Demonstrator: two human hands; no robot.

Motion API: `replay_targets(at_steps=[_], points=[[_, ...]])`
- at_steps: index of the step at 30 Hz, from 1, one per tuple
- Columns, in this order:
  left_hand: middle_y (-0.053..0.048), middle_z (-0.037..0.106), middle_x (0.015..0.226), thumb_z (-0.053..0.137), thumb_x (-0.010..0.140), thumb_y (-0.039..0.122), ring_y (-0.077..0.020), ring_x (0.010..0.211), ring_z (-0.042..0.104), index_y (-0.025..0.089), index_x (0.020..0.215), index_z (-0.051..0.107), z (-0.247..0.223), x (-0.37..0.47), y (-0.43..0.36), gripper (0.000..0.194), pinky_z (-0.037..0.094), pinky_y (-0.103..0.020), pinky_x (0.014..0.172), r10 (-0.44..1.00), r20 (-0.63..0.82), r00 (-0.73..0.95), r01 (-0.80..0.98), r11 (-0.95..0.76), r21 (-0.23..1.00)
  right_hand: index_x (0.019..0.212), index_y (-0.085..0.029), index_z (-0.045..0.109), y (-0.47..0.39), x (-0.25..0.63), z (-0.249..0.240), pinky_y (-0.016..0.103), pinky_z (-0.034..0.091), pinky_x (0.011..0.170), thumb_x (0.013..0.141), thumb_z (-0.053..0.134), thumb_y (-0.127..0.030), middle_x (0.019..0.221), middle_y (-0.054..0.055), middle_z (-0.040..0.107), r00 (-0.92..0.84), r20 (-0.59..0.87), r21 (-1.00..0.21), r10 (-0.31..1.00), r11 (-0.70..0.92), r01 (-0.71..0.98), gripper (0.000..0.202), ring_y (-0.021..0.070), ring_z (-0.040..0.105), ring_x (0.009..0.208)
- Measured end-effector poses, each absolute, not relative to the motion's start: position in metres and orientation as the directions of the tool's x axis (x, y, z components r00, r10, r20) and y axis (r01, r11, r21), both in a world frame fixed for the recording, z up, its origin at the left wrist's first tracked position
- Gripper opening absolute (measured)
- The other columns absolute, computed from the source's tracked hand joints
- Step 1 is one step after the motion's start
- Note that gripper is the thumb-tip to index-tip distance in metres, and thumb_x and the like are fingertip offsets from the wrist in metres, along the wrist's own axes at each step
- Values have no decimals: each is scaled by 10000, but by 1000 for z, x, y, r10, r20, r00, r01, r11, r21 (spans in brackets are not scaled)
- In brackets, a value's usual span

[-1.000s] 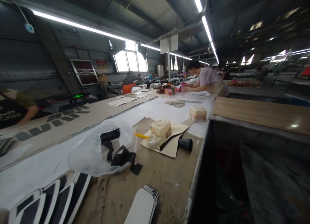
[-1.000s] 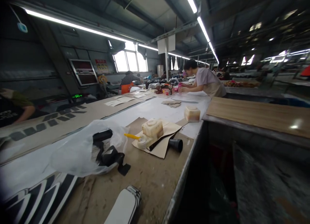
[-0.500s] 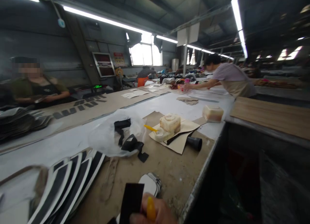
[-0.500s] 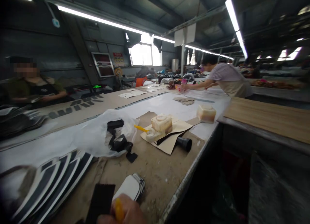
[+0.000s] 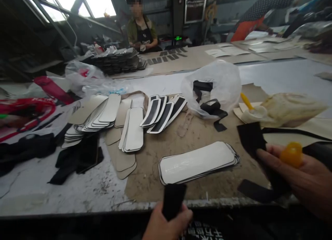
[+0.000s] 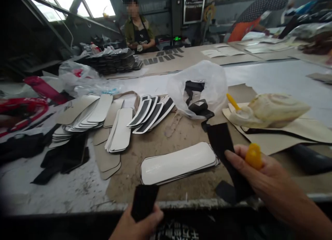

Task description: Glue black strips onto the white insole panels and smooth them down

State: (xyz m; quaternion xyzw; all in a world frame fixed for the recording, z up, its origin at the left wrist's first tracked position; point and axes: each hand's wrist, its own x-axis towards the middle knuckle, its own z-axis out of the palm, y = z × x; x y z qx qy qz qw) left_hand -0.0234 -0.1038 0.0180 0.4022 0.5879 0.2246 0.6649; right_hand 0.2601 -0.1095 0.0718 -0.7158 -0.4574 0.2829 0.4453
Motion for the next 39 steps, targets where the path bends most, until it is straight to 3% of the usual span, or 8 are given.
replay_targets(at_steps=[2,4,7,10,14,21,31,39], points=[[67,391,476,736,595,528,-87,445,307,167,723,576,18,-44,-93,415,241,-221,444,815,-580,-2,97,577,811,634,-216,608,-101,256,71,252,401,425,743,576,-611,553,16,508,234,-77,-823,969,-194,533,411,119,463,479],[82,361,459,720,624,544,-82,438,290,168,725,548,16,-54,-80,425,217,-213,434,856,-508,-96,100,516,851,601,-209,595,-86,242,68,244,374,418,755,546,-609,528,-1,485,4,-178,-807,984,-148,571,431,115,425,465],[70,402,487,697,665,530,-88,456,328,158,767,550,9,-57,-63,413,240,-215,441,896,-440,-68,159,445,881,590,-197,559,-59,212,62,230,341,458,822,509,-505,535,-21,467,-262,-258,-814,930,-64,577,389,106,392,491],[59,444,528,681,681,526,-103,461,376,140,924,557,0,-55,-51,472,285,-224,453,887,-461,-16,184,456,871,600,-191,524,-35,185,58,218,298,464,835,511,-386,546,-34,452,-388,-331,-806,860,-44,591,305,99,366,507],[44,472,568,665,675,515,-124,479,417,120,1036,561,-10,-55,-44,545,330,-244,474,883,-469,18,239,452,859,565,-185,491,-11,163,53,217,235,429,808,509,-322,499,-43,412,-415,-448,-761,792,-94,642,280,87,319,458],[48,455,456,629,686,446,-156,478,459,121,917,650,-10,-54,-40,400,389,-269,540,854,-520,11,225,504,834,587,-170,511,11,149,46,211,255,430,797,511,-338,518,-25,478,-379,-583,-604,719,-71,793,269,92,396,467],[55,449,453,594,681,397,-112,439,387,146,808,621,4,-50,-36,283,301,-218,441,824,-565,45,174,550,817,715,-178,628,16,144,40,234,317,535,827,489,-344,649,35,641,-402,-546,-524,735,75,849,244,139,524,567],[57,421,392,685,611,478,-105,393,356,156,670,593,-8,-44,-38,340,261,-222,409,850,-516,-101,185,526,830,765,-192,643,15,139,37,252,330,559,831,493,-350,718,55,675,-411,-514,-472,753,151,868,228,175,585,636]])
